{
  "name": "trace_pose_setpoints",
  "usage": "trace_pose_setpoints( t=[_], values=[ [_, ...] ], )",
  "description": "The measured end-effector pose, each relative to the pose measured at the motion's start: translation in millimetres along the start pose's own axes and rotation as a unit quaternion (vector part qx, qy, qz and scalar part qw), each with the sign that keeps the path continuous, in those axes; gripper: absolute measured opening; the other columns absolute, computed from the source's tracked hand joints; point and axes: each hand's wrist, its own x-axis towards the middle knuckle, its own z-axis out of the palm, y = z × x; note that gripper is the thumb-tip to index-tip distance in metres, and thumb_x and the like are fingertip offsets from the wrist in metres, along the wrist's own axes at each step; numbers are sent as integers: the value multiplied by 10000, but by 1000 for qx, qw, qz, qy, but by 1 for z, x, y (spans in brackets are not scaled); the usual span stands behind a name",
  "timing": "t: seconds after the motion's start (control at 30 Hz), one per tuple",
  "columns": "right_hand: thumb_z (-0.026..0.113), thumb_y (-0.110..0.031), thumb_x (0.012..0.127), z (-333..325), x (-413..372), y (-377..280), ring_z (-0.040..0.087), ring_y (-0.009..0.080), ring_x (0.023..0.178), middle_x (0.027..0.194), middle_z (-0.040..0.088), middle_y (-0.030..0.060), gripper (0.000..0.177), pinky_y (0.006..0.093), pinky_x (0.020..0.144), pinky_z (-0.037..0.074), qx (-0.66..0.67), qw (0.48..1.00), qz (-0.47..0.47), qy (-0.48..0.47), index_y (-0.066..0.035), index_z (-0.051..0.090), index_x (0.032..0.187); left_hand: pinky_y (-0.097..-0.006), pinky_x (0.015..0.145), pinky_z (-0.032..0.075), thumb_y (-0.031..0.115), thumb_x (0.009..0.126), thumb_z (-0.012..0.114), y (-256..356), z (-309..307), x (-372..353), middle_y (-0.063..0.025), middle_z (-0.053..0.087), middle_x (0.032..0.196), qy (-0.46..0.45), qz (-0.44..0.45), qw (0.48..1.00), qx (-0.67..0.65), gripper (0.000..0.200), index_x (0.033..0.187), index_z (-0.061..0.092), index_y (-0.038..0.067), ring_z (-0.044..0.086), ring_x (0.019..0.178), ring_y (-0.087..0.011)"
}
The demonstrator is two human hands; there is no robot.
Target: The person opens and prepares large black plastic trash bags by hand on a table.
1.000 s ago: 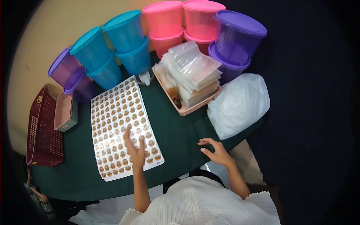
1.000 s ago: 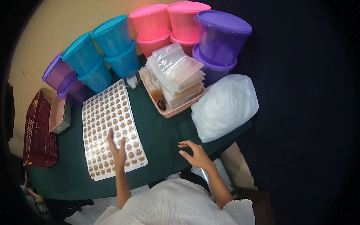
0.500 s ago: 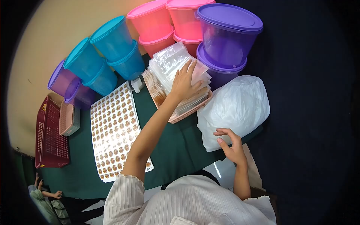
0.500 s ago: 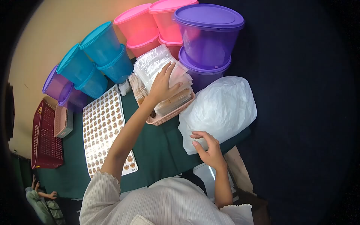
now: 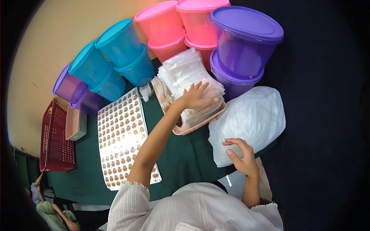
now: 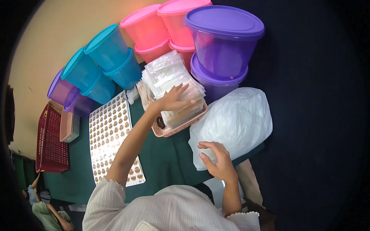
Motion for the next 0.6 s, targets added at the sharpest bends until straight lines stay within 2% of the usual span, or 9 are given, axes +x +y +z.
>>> trace_pose_setpoints(
  t=[0.07, 0.13, 0.27, 0.33, 0.37, 0.43, 0.47, 0.53, 0.6],
  values=[
    [561, -54, 745, -2, 12, -2, 577, 245, 893, 930, 605, 141, 249, 327, 825, 414, 18, 1000, -20, -8, 14, 551, 984, -546, 1000, 161, 463, 818, 432, -18, -17, 14, -178, 235, 1373, 11, 14, 997, -70, 600, 1312, 313, 144, 187, 1270, -383],
    [569, -68, 748, -5, 34, -2, 559, 258, 908, 962, 591, 139, 257, 335, 832, 402, -12, 999, -36, -7, 8, 549, 992, -372, 1039, 186, 471, 787, 504, -29, -51, 31, -175, 233, 1373, 96, 69, 982, -150, 663, 1310, 307, 116, 201, 1267, -363],
    [606, -125, 741, -1, 106, 8, 475, 272, 1051, 1117, 511, 149, 353, 365, 897, 350, -114, 987, -104, -46, 2, 515, 1056, -449, 1041, 137, 461, 759, 550, -48, -70, 58, -155, 239, 1374, 187, 47, 981, -29, 663, 1301, 330, 148, 188, 1276, -347],
    [597, -255, 759, 11, 138, 16, 364, 325, 1164, 1238, 415, 159, 483, 429, 964, 272, -251, 944, -189, -102, -42, 458, 1169, -538, 1019, 86, 471, 758, 543, -43, -72, 62, -134, 242, 1376, 207, -16, 968, 140, 641, 1298, 340, 193, 174, 1286, -330],
    [597, -255, 759, 21, 145, 21, 364, 325, 1164, 1238, 415, 159, 483, 429, 964, 272, -252, 943, -194, -102, -42, 458, 1169, -592, 994, 26, 508, 766, 509, -51, -67, 67, -113, 239, 1382, 216, -9, 965, 148, 629, 1303, 330, 235, 158, 1296, -310],
    [507, -421, 796, 40, 159, 35, 245, 404, 1224, 1325, 316, 162, 556, 504, 1006, 159, -364, 910, -155, -127, -147, 393, 1267, -556, 1012, -3, 548, 799, 416, -70, -56, 75, -102, 210, 1397, 180, -46, 959, 212, 619, 1330, 276, 262, 154, 1297, -308],
    [507, -421, 796, 47, 163, 44, 245, 404, 1224, 1325, 316, 162, 556, 504, 1006, 159, -365, 908, -159, -130, -147, 393, 1267, -547, 1015, -12, 556, 810, 386, -82, -50, 78, -96, 201, 1402, 175, -56, 958, 221, 612, 1337, 260, 271, 153, 1298, -304],
    [396, -517, 820, 62, 162, 61, 195, 458, 1228, 1364, 259, 161, 551, 552, 1004, 97, -386, 898, -112, -177, -241, 364, 1296, -532, 1024, 18, 550, 823, 363, -90, -47, 77, -80, 190, 1409, 160, -86, 960, 214, 601, 1344, 240, 278, 166, 1295, -299],
    [366, -534, 827, 66, 161, 70, 144, 441, 1255, 1388, 209, 155, 547, 557, 1007, 72, -381, 897, -104, -197, -265, 349, 1303, -521, 1028, 55, 556, 823, 356, -99, -46, 76, -69, 196, 1409, 143, -78, 975, 153, 606, 1346, 233, 277, 183, 1292, -295]
  ],
)
